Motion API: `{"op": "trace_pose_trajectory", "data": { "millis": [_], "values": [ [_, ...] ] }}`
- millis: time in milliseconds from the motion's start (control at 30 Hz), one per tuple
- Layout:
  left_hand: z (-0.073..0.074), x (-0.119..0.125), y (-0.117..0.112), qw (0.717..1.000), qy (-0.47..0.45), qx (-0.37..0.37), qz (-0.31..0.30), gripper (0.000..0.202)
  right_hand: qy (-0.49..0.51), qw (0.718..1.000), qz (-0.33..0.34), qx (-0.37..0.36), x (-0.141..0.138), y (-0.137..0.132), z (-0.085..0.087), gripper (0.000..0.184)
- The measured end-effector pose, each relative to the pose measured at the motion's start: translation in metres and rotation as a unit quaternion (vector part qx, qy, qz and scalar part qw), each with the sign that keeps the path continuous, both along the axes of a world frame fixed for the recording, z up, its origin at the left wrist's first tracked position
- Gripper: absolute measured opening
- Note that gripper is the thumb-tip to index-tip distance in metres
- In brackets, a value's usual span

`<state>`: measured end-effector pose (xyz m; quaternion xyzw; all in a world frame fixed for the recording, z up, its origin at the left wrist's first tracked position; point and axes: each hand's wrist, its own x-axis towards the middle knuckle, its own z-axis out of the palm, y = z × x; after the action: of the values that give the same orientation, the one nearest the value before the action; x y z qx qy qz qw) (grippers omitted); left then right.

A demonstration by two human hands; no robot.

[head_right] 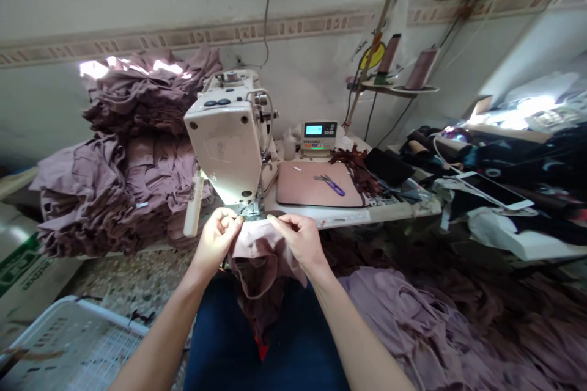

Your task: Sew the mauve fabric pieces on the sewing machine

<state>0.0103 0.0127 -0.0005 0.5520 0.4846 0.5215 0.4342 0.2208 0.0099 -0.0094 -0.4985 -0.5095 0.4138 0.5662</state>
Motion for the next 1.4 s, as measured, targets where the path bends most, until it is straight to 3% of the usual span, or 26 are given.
{"op": "trace_pose_trajectory", "data": {
  "millis": [200,367,533,633,767,833,900,967,1000,1033,1100,1200,1267,1400],
  "values": [
    [0.001,0.009,0.015,0.999,-0.049,0.013,-0.016,0.041,-0.022,1.0,-0.016,0.016,0.003,0.013,0.002,0.036],
    [-0.005,0.006,0.012,0.999,-0.054,-0.006,-0.008,0.041,-0.028,0.999,-0.021,0.027,0.001,-0.011,-0.011,0.041],
    [0.0,-0.026,-0.006,0.991,0.128,0.042,0.026,0.026,-0.039,0.996,0.066,-0.044,0.023,-0.053,-0.05,0.066],
    [0.017,-0.058,-0.018,0.964,0.246,0.091,0.045,0.021,-0.01,0.995,0.011,-0.096,0.049,-0.065,-0.069,0.063],
    [0.05,-0.106,-0.029,0.907,0.339,0.172,0.181,0.023,0.02,0.99,-0.037,-0.134,0.074,-0.068,-0.078,0.058],
    [0.068,-0.133,-0.03,0.849,0.386,0.212,0.292,0.026,-0.001,0.989,-0.02,-0.145,0.076,-0.068,-0.077,0.062],
    [0.083,-0.161,-0.028,0.773,0.434,0.228,0.404,0.03,-0.032,0.989,0.012,-0.143,0.073,-0.07,-0.073,0.062],
    [0.095,-0.189,-0.024,0.707,0.471,0.212,0.483,0.034,-0.057,0.989,0.044,-0.13,0.068,-0.073,-0.067,0.06],
    [0.099,-0.2,-0.021,0.694,0.484,0.193,0.497,0.036,-0.066,0.988,0.058,-0.125,0.066,-0.075,-0.063,0.059],
    [0.103,-0.21,-0.019,0.697,0.491,0.168,0.495,0.036,-0.074,0.988,0.066,-0.12,0.065,-0.078,-0.058,0.057],
    [0.108,-0.223,-0.014,0.741,0.481,0.109,0.455,0.033,-0.085,0.988,0.068,-0.11,0.069,-0.085,-0.047,0.052],
    [0.114,-0.227,-0.009,0.8,0.426,0.079,0.416,0.024,-0.099,0.99,0.005,-0.099,0.093,-0.092,-0.033,0.047],
    [0.12,-0.223,-0.007,0.801,0.384,0.121,0.443,0.023,-0.118,0.986,-0.053,-0.107,0.12,-0.092,-0.027,0.047],
    [0.132,-0.199,-0.018,0.76,0.327,0.253,0.501,0.026,-0.243,0.952,-0.121,-0.142,0.169,-0.08,-0.03,0.047]
  ]
}}
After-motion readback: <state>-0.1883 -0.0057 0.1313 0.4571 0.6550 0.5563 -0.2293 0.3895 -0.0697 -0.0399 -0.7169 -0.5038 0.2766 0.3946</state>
